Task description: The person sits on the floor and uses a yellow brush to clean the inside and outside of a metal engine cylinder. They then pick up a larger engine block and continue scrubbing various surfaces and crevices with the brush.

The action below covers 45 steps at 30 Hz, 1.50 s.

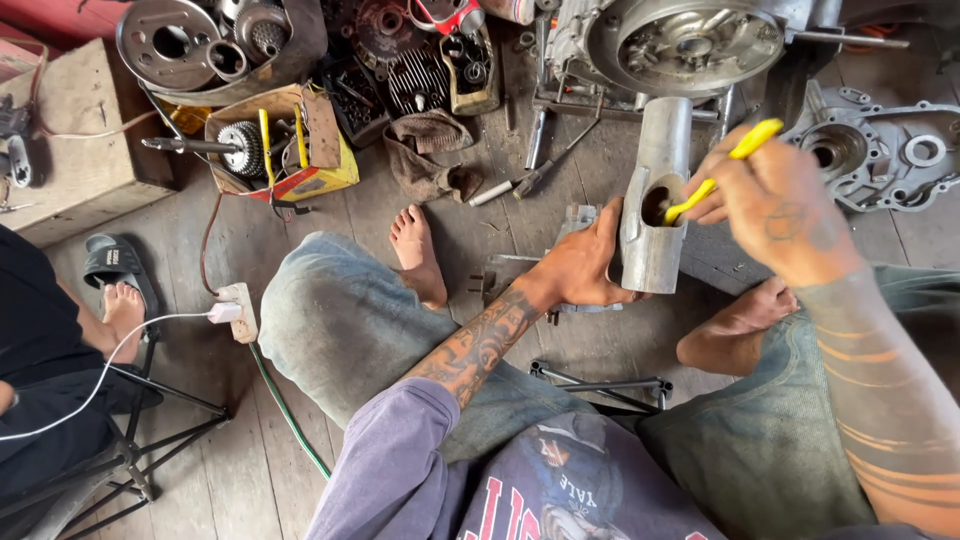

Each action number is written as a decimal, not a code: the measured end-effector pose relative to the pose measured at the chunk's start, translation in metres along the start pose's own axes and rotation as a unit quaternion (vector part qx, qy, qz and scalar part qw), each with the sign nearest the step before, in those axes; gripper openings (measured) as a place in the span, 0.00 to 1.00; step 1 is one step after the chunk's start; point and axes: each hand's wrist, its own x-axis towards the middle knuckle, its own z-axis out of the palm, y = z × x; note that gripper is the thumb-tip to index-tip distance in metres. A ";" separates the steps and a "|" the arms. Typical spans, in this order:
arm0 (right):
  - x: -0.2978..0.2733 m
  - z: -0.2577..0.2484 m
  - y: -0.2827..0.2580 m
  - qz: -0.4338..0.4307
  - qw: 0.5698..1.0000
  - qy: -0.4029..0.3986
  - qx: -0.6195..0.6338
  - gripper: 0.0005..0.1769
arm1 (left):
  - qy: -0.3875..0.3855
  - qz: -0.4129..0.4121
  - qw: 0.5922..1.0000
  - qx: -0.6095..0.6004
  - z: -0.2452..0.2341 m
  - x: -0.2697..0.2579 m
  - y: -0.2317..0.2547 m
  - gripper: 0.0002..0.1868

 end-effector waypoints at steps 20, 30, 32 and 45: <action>0.007 -0.007 0.002 -0.112 0.991 0.055 0.057 0.10 | -0.001 0.010 1.000 -0.013 -0.003 0.001 0.003 0.68; 0.012 -0.007 -0.004 -0.021 0.995 0.047 0.084 0.07 | -0.009 0.000 1.000 -0.008 -0.006 0.002 0.006 0.69; 0.009 0.000 -0.001 -0.033 0.999 0.034 0.020 0.09 | -0.001 0.006 1.000 -0.007 -0.003 0.002 0.005 0.68; 0.019 -0.014 0.016 -0.139 0.985 0.077 0.073 0.11 | 0.001 0.008 1.000 -0.018 -0.005 0.001 0.004 0.69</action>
